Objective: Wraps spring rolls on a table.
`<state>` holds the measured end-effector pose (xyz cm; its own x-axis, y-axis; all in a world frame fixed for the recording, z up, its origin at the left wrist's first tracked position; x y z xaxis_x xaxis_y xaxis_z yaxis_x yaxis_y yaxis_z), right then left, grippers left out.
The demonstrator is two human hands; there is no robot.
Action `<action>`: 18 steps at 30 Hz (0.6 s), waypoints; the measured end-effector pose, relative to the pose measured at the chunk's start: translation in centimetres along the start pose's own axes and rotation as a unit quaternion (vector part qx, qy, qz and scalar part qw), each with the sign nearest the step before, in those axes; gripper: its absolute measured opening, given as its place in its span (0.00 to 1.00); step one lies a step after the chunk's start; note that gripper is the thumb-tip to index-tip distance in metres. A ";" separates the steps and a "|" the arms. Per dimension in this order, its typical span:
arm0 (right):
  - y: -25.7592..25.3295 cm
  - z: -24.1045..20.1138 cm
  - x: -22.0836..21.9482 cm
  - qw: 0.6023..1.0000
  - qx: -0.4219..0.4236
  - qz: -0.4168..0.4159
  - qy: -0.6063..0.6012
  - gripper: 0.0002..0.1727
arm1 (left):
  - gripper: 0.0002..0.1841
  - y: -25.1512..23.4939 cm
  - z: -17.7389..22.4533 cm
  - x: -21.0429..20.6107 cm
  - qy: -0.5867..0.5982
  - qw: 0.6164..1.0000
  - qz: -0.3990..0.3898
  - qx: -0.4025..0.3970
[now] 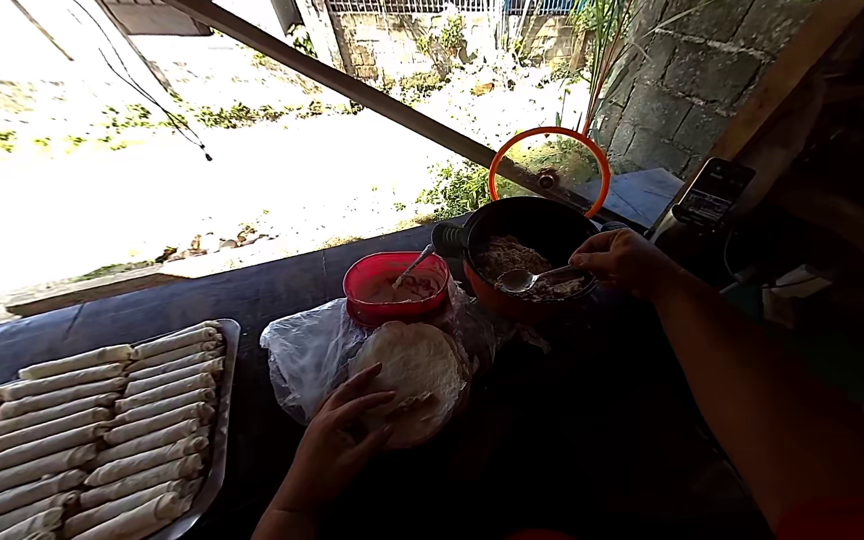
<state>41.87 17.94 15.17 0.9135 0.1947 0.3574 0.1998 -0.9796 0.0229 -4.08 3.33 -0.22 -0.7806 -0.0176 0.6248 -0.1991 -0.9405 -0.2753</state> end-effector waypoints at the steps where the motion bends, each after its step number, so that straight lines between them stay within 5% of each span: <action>1: 0.0 -0.1 -0.1 1.000 0.002 0.001 0.000 0.06 | 0.19 0.0 0.0 0.0 0.000 1.000 -0.001 -0.001; 12: 1.1 -4.8 -1.5 0.982 0.089 0.000 0.169 0.08 | 0.19 0.0 0.0 0.1 0.002 1.000 -0.002 -0.001; 18: 0.9 -3.4 -1.4 0.960 0.070 -0.066 0.263 0.05 | 0.19 0.0 0.0 0.0 -0.004 1.000 -0.002 0.000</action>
<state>39.55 16.59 17.86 0.5786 0.2280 0.7831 0.3812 -0.9244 -0.0126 -4.11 3.34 -0.21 -0.7756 -0.0169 0.6309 -0.2020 -0.9404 -0.2736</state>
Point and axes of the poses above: each hand's wrist, its own y-axis away from the middle knuckle, its own x-axis out of the back of the hand, z = x × y, the point moved 5 cm from there along -y, towards the middle knuckle, and after that the axes turned 4 degrees about x, right-handed, at the moved point
